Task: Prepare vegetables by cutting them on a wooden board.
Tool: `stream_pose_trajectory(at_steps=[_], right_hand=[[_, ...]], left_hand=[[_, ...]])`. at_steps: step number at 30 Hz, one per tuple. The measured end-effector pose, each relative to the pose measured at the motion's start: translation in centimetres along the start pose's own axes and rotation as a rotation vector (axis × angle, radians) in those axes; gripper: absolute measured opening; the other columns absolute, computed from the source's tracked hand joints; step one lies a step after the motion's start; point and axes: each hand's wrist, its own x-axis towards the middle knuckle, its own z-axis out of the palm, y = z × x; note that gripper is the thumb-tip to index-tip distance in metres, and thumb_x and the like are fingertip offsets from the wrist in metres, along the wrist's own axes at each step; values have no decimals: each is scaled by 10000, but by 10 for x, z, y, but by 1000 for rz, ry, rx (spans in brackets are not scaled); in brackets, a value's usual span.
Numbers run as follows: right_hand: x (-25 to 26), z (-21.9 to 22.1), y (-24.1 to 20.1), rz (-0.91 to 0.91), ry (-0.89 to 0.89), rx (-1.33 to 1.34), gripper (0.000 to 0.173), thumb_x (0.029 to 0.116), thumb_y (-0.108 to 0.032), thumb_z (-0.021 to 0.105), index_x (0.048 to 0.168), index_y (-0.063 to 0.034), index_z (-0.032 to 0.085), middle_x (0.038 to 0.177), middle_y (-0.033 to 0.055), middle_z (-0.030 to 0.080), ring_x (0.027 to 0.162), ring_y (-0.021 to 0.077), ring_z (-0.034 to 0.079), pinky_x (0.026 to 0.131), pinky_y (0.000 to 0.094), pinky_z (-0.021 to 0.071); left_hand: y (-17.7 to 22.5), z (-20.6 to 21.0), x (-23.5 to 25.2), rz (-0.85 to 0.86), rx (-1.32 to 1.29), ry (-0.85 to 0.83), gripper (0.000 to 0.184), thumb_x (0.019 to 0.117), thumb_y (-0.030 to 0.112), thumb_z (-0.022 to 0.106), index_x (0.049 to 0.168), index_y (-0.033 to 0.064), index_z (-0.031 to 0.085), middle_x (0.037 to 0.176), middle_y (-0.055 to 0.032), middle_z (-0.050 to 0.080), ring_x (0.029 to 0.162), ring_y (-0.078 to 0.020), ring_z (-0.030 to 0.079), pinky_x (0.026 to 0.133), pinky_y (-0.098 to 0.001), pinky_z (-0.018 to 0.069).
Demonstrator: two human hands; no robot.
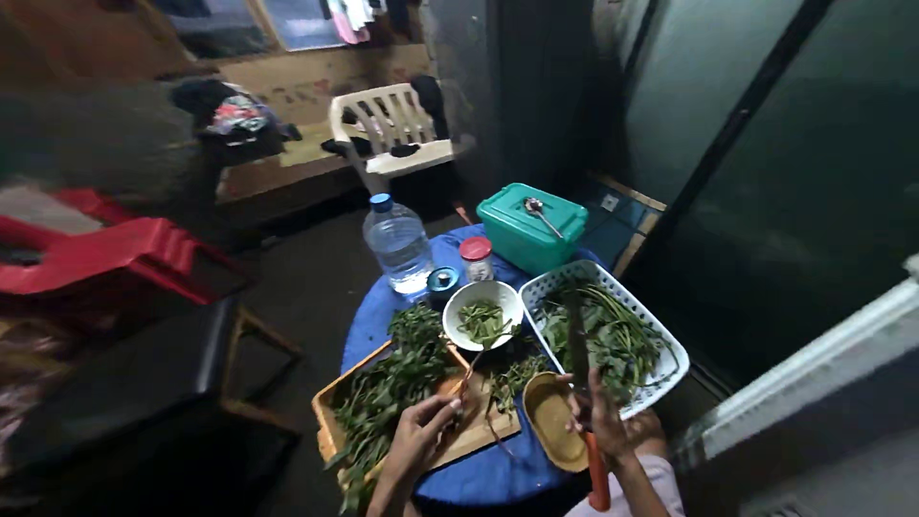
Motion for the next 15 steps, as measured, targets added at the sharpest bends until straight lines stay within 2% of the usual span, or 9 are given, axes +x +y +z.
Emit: stream_pose_trajectory(at_steps=[2, 5, 7, 8, 10, 12, 13, 15], right_hand=[[5, 1, -2, -57, -52, -7, 700, 1073, -513, 190, 1344, 6, 575, 593, -98, 541, 482, 46, 544, 507, 260, 547], [18, 2, -7, -52, -60, 67, 827, 1016, -646, 249, 1454, 24, 457, 580, -93, 540, 459, 48, 529, 482, 256, 531], [29, 2, -8, -34, -12, 126, 777, 1037, -575, 176, 1510, 12, 366, 552, -82, 525, 438, 59, 529, 472, 260, 533], [35, 1, -9, -27, 22, 134, 756, 1049, -542, 137, 1519, 8, 357, 541, -78, 514, 429, 64, 521, 465, 266, 531], [45, -2, -10, 2, 120, 86, 732, 1072, -493, 92, 1433, 22, 466, 545, -43, 514, 429, 79, 526, 465, 278, 534], [53, -7, -7, 34, 223, 17, 692, 1095, -453, 87, 1204, 29, 571, 555, -27, 494, 435, 82, 511, 472, 276, 521], [57, -9, -4, 40, 259, -12, 663, 1100, -443, 97, 1096, 11, 580, 563, -28, 474, 438, 84, 491, 475, 275, 511], [62, -15, 3, 38, 332, -82, 623, 1110, -438, 130, 971, -22, 572, 591, -24, 462, 440, 77, 450, 460, 262, 476]], left_hand=[[-2, 22, 1, -3, -22, -77, 180, 986, 103, 573, 1031, 40, 734, 788, 52, 700, 591, -3, 584, 544, -176, 495], [-4, 47, 1, -5, -89, -182, 182, 978, 88, 568, 1032, 48, 737, 798, 54, 702, 581, 3, 572, 537, -168, 484], [-2, 61, 2, -22, -114, -248, 185, 977, 92, 566, 1026, 51, 740, 812, 45, 709, 581, 1, 569, 535, -169, 480], [-1, 66, 2, -28, -117, -280, 186, 981, 102, 568, 1029, 55, 741, 819, 44, 710, 579, 5, 565, 533, -166, 477], [-1, 77, 2, -40, -129, -317, 187, 981, 107, 576, 1040, 56, 746, 828, 43, 712, 586, 7, 569, 532, -162, 476], [-4, 87, 3, -52, -142, -325, 181, 972, 96, 581, 1027, 51, 747, 817, 39, 713, 583, 5, 577, 531, -163, 484], [-5, 91, 3, -63, -142, -329, 179, 972, 89, 579, 1025, 47, 745, 806, 38, 705, 574, 5, 567, 526, -165, 479], [-9, 97, 4, -80, -127, -327, 172, 977, 76, 579, 1023, 41, 741, 782, 38, 696, 548, 9, 547, 506, -160, 462]])
